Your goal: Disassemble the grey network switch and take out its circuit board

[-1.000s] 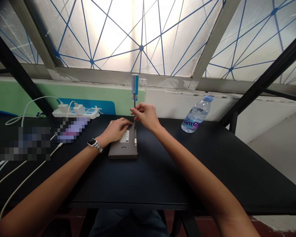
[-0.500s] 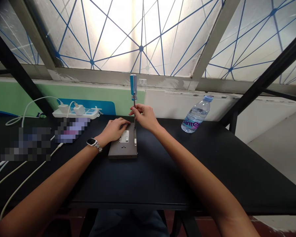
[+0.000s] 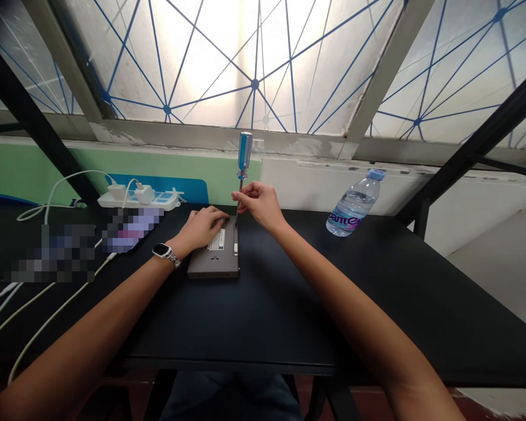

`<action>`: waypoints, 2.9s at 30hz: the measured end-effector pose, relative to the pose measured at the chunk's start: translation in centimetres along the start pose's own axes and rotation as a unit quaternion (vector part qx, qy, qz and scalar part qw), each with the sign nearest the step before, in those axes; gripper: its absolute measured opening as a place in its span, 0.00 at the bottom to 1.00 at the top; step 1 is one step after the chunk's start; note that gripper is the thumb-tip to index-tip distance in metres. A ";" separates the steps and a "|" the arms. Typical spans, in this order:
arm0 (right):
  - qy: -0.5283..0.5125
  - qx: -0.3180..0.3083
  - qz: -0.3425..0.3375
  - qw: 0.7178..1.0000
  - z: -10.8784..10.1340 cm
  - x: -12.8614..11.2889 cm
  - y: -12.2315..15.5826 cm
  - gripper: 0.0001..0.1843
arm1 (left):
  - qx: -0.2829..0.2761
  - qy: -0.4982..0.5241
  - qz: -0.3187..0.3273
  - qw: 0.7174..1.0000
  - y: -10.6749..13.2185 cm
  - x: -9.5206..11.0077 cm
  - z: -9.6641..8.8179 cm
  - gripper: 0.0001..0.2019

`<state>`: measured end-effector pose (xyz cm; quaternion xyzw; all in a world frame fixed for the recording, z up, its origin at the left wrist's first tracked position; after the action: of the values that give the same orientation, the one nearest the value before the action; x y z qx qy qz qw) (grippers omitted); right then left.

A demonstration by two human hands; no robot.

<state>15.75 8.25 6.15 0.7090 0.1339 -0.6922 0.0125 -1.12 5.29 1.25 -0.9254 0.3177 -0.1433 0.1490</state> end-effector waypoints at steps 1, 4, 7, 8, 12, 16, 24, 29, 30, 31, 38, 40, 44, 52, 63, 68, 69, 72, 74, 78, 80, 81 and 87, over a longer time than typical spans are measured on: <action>0.002 0.001 -0.002 1.000 0.1 -0.1 0.0 0.24 | -0.001 0.001 0.001 1.000 0.0 0.1 0.0 0.18; 0.008 -0.008 -0.007 1.000 0.4 -0.3 0.1 0.23 | 0.000 0.007 0.000 1.000 0.0 0.2 0.0 0.18; 0.016 -0.019 -0.013 1.000 0.7 -0.5 0.3 0.22 | 0.001 0.009 0.002 1.000 0.0 0.2 0.0 0.18; 0.019 -0.020 -0.015 0.999 0.7 -0.5 0.3 0.22 | 0.002 0.008 0.005 1.000 0.0 0.2 0.0 0.17; 0.027 -0.022 -0.016 0.999 0.7 -0.6 0.4 0.21 | 0.023 0.004 0.025 0.999 -0.1 0.4 -0.2 0.16; 0.040 -0.032 -0.016 0.999 0.7 -0.6 0.3 0.19 | 0.083 0.090 0.061 0.991 -0.8 0.9 -0.5 0.14; 0.062 -0.041 -0.015 0.997 0.5 -0.5 0.1 0.19 | 0.121 0.511 0.081 0.847 -3.7 1.1 1.6 0.12; 0.094 -0.045 -0.012 0.994 0.5 -0.6 0.2 0.18 | 0.125 0.525 0.056 0.840 -4.0 0.7 1.7 0.09; 0.103 -0.044 -0.014 0.994 0.5 -0.6 0.3 0.18 | 0.131 0.521 0.050 0.842 -4.0 0.6 1.6 0.09; 0.116 -0.039 -0.020 0.992 0.5 -0.6 0.4 0.17 | 0.137 0.520 0.046 0.842 -4.0 0.6 1.5 0.10; 0.181 0.039 -0.025 0.982 0.1 -0.4 0.3 0.13 | 0.183 0.495 0.028 0.849 -3.7 0.7 1.1 0.17; 0.149 0.019 -0.003 0.989 0.2 -0.2 0.2 0.14 | 0.187 0.490 0.024 0.851 -3.7 0.6 1.1 0.18; 0.145 -0.008 -0.001 0.989 0.4 -0.4 0.3 0.11 | 0.185 0.465 0.025 0.865 -4.2 0.3 1.4 0.19; 0.157 -0.017 -0.022 0.987 0.5 -0.5 0.7 0.14 | 0.171 0.482 0.024 0.859 -5.2 0.7 2.2 0.16; 0.067 -0.023 0.021 0.997 -0.4 -0.2 -0.3 0.21 | 0.124 0.526 0.019 0.841 -3.0 0.5 0.7 0.15; 0.074 -0.048 0.025 0.996 0.0 -0.6 0.0 0.17 | 0.154 0.501 0.009 0.852 -2.9 0.2 0.7 0.15; 0.076 -0.051 0.025 0.996 0.1 -0.7 0.1 0.16 | 0.158 0.497 0.014 0.853 -3.0 0.3 0.7 0.16; 0.081 -0.058 0.024 0.995 0.5 -0.9 0.4 0.15 | 0.164 0.482 0.043 0.860 -3.4 0.7 0.9 0.16; 0.087 -0.063 0.020 0.994 0.8 -1.0 0.6 0.15 | 0.163 0.470 0.058 0.866 -3.7 0.9 1.1 0.16; 0.103 -0.051 0.007 0.993 0.9 -0.9 0.7 0.18 | 0.157 0.463 0.062 0.870 -4.2 1.2 1.6 0.16; 0.098 -0.024 0.010 0.995 0.5 -0.7 0.5 0.21 | 0.150 0.491 0.056 0.856 -4.3 1.3 1.8 0.16; 0.091 -0.010 0.013 0.996 0.2 -0.7 0.4 0.22 | 0.146 0.505 0.052 0.849 -4.3 1.4 1.9 0.16; 0.051 0.019 0.018 0.998 -0.7 -0.8 0.0 0.26 | 0.138 0.520 0.020 0.843 -3.6 1.0 1.4 0.14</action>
<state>16.41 8.24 6.95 0.7455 0.1082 -0.6576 0.0045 2.08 7.61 1.42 -0.6782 0.3443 -0.6428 0.0911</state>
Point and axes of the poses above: each hand's wrist, its own y-axis away from the middle knuckle, its own z-axis out of the palm, x = y × z, the point moved 5 cm from there along -y, towards the middle knuckle, and after that the axes turned 15 degrees about z, right-handed, at the moved point
